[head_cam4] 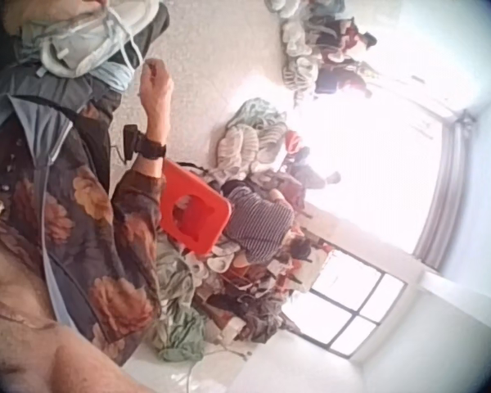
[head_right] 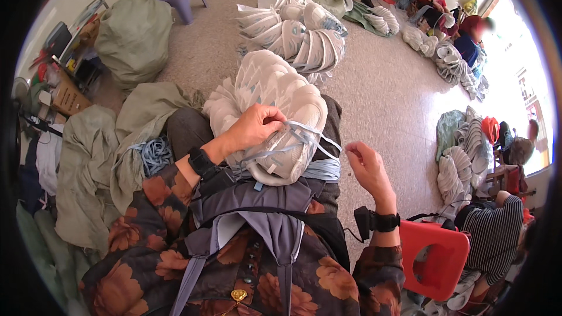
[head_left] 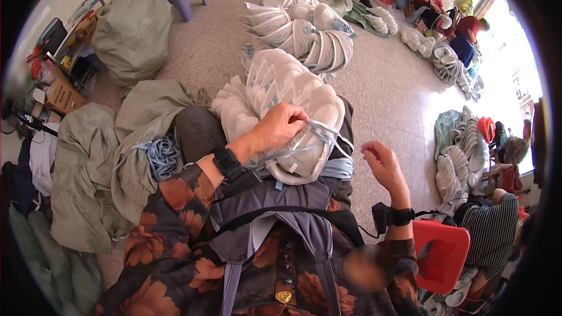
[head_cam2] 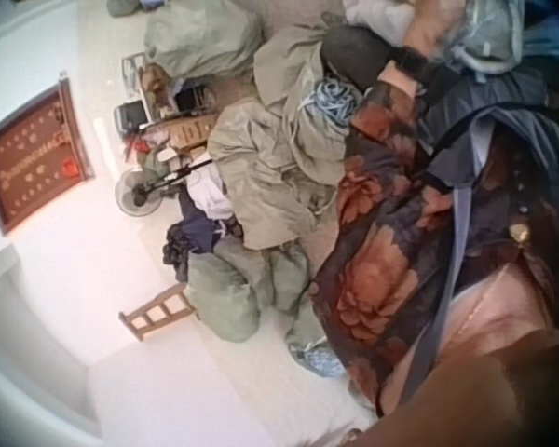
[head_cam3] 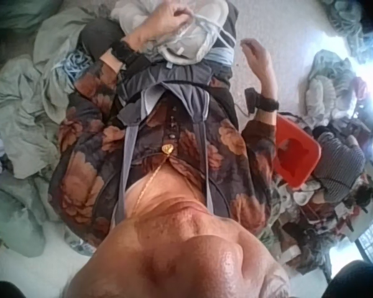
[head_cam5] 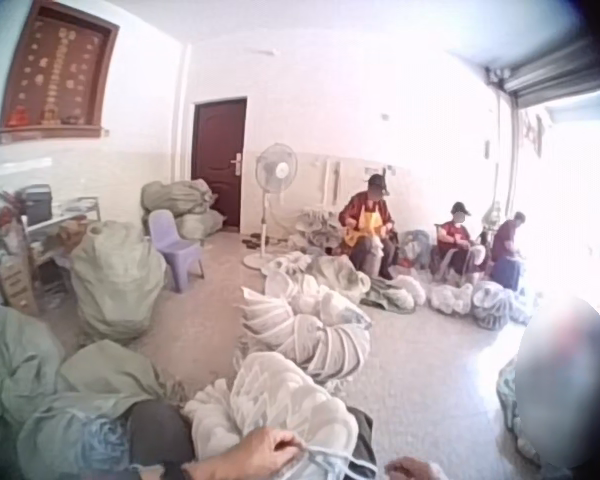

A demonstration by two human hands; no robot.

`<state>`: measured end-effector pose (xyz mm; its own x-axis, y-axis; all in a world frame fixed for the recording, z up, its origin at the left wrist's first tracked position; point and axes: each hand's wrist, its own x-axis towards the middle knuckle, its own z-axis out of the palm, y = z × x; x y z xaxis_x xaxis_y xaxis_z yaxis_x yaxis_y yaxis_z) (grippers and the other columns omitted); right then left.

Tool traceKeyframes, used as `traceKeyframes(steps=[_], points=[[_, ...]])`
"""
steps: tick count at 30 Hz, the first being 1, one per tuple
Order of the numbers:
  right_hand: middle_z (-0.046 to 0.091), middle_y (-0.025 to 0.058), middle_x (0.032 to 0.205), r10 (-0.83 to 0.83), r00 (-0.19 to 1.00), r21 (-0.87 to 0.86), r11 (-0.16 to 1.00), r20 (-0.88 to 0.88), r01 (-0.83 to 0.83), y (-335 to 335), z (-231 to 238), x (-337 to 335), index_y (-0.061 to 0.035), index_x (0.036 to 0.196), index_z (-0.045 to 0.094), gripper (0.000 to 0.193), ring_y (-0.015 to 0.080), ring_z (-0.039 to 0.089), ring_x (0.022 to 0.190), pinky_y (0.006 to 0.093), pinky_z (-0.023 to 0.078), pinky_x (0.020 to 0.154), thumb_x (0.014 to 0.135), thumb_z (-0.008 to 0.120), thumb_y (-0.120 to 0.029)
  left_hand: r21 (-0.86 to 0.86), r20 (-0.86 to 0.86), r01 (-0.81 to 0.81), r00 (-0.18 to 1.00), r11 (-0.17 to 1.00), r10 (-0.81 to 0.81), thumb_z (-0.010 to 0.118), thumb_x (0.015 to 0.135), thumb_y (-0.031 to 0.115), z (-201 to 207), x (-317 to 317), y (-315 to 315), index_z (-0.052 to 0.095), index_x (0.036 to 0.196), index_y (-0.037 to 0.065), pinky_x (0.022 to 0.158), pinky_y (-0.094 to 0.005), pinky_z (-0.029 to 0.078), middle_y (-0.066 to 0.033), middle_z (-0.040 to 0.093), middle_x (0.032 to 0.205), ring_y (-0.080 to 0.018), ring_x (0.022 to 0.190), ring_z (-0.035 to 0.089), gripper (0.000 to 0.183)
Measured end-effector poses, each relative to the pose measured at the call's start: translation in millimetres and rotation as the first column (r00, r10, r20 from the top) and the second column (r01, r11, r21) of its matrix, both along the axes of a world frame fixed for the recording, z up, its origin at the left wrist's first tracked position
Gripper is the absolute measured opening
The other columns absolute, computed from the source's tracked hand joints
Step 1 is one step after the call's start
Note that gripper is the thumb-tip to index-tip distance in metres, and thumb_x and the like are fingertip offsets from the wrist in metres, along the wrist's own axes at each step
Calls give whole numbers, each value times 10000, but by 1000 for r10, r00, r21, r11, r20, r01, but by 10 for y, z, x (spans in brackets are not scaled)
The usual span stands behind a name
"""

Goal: Bundling white shoe upper components together using blue laces.

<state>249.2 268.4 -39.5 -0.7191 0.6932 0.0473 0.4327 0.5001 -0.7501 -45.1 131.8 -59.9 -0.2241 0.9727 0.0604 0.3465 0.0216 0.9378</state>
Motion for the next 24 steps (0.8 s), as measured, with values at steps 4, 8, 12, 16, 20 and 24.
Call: traceKeyframes(steps=[4, 8, 12, 16, 20, 24], points=[[681, 156, 890, 126, 986, 82, 990, -113, -118, -155, 119, -441, 11, 1020, 663, 127, 224, 656, 761, 329, 511, 686, 927, 620, -64, 47, 49, -33, 998, 998, 31, 651, 898, 16, -102, 68, 19, 698, 950, -22, 670, -264, 490, -37, 684, 804, -92, 735, 614, 80], [665, 185, 928, 345, 926, 114, 937, -155, -330, -440, 187, -798, 22, 1019, 660, 135, 333, 665, 813, 395, 522, 721, 906, 593, -13, 208, -300, -90, 942, 974, 151, 644, 883, 43, -117, 81, -24, 696, 946, -9, 715, -346, 513, -106, 674, 876, -255, 795, 658, 97], [633, 199, 887, 413, 905, 279, 885, -97, -374, -491, 53, -946, 14, 1042, 647, 167, 402, 639, 821, 445, 516, 721, 894, 589, -36, 276, -352, -103, 914, 956, 201, 632, 886, 100, -117, 108, 11, 693, 900, 9, 743, -418, 511, -141, 652, 883, -346, 832, 641, 110], [632, 198, 878, 388, 920, 328, 877, -54, -351, -492, 3, -1005, 6, 1027, 639, 156, 404, 643, 812, 460, 516, 712, 888, 591, -45, 325, -630, 27, 751, 945, 196, 600, 883, 115, -70, 99, -19, 683, 887, 42, 745, -421, 498, -133, 639, 872, -325, 832, 644, 111], [664, 210, 925, 390, 915, 274, 896, -105, -351, -502, -124, -1017, 6, 1040, 641, 176, 380, 668, 825, 433, 532, 717, 880, 606, -58, 472, -709, 34, 609, 881, 356, 567, 844, 134, -292, 233, -137, 612, 862, 53, 756, -418, 495, -106, 580, 851, -312, 836, 619, 94], [684, 122, 952, 55, 929, -349, 917, -366, -192, -297, -402, -865, 3, 1144, 644, 260, 240, 666, 806, 356, 538, 746, 899, 636, -86, 366, -577, -67, 766, 928, 282, 665, 848, 153, -231, 417, -376, 624, 1146, 5, 889, -426, 477, -160, 589, 1115, -349, 1028, 577, 335]])
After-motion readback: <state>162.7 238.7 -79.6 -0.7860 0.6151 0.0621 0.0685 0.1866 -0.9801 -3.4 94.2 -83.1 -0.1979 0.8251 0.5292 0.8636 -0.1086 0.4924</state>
